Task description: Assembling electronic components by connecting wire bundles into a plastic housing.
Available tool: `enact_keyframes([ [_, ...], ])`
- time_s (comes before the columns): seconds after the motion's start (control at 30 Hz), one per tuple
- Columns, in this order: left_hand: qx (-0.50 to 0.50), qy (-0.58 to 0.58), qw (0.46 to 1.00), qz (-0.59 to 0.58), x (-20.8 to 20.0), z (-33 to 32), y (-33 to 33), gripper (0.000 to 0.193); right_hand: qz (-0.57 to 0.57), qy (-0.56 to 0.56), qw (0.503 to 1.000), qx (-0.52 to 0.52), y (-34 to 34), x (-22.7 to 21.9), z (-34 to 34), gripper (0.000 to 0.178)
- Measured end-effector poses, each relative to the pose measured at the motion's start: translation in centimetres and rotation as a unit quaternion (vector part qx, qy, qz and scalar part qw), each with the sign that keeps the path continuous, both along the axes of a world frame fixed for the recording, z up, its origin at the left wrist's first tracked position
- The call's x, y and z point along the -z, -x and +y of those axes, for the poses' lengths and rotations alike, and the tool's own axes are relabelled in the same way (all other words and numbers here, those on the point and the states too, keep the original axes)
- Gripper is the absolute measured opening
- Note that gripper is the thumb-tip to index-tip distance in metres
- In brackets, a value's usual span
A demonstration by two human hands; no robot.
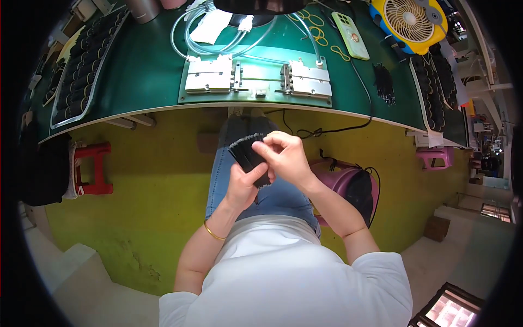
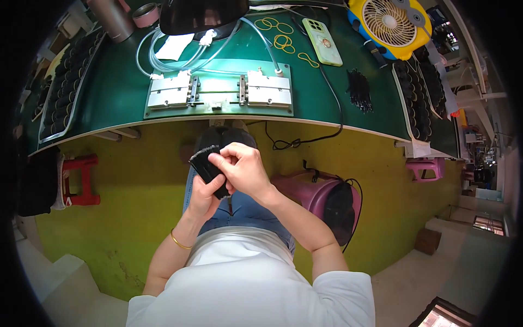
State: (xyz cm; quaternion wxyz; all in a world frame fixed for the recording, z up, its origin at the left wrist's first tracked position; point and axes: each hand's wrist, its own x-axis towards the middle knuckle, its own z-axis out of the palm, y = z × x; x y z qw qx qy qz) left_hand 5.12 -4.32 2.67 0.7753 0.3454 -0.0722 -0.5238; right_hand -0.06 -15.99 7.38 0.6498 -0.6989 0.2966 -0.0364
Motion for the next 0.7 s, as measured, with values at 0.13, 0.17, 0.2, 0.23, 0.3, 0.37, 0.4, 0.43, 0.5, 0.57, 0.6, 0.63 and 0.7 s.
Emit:
enact_keyframes([
  [0.13, -0.039, 0.029, 0.999, -0.005, -0.5, -1.6, -1.6, 0.018, -0.094, -0.070, 0.991, 0.061, -1.9, 0.1, -0.8, 0.017],
  [0.17, -0.041, 0.028, 0.999, -0.003, -0.6, -1.9, -1.8, 0.018, -0.100, -0.075, 0.990, 0.065, -2.2, -0.1, -1.0, 0.017],
  [0.2, -0.049, 0.032, 0.998, 0.006, -0.6, -2.3, -2.1, 0.017, -0.106, -0.080, 0.989, 0.070, -2.6, -0.2, -1.3, 0.017],
  [0.23, -0.057, 0.037, 0.998, 0.014, -0.6, -2.6, -2.3, 0.016, -0.113, -0.085, 0.987, 0.075, -2.9, -0.4, -1.5, 0.017],
  [0.3, -0.066, 0.041, 0.997, 0.024, -0.7, -3.1, -2.7, 0.015, -0.110, -0.076, 0.988, 0.077, -3.5, -0.7, -1.8, 0.017],
  [0.37, -0.082, 0.060, 0.994, 0.026, -0.9, -3.7, -3.0, 0.013, -0.109, -0.054, 0.989, 0.089, -4.1, -0.9, -2.0, 0.018],
  [0.4, -0.090, 0.069, 0.993, 0.027, -1.0, -4.0, -3.1, 0.012, -0.108, -0.054, 0.989, 0.089, -4.3, -0.8, -2.2, 0.018],
  [0.43, -0.090, 0.068, 0.993, 0.028, -1.1, -4.2, -3.2, 0.012, -0.111, -0.049, 0.988, 0.092, -4.5, -0.8, -2.3, 0.018],
  [0.5, -0.106, 0.059, 0.992, 0.031, -1.3, -4.6, -3.5, 0.011, -0.118, -0.037, 0.987, 0.099, -4.8, -0.7, -2.5, 0.020],
  [0.57, -0.114, 0.055, 0.991, 0.033, -1.2, -4.8, -3.7, 0.010, -0.120, -0.041, 0.985, 0.115, -5.1, -0.6, -2.5, 0.020],
  [0.6, -0.108, 0.057, 0.992, 0.032, -1.1, -4.8, -3.8, 0.010, -0.122, -0.044, 0.983, 0.131, -5.2, -0.6, -2.4, 0.020],
  [0.63, -0.102, 0.059, 0.993, 0.030, -1.0, -4.8, -3.9, 0.010, -0.125, -0.048, 0.980, 0.146, -5.3, -0.5, -2.3, 0.020],
  [0.7, -0.097, 0.061, 0.993, 0.030, -0.9, -4.8, -4.1, 0.010, -0.126, -0.048, 0.979, 0.155, -5.4, -0.5, -2.1, 0.020],
])
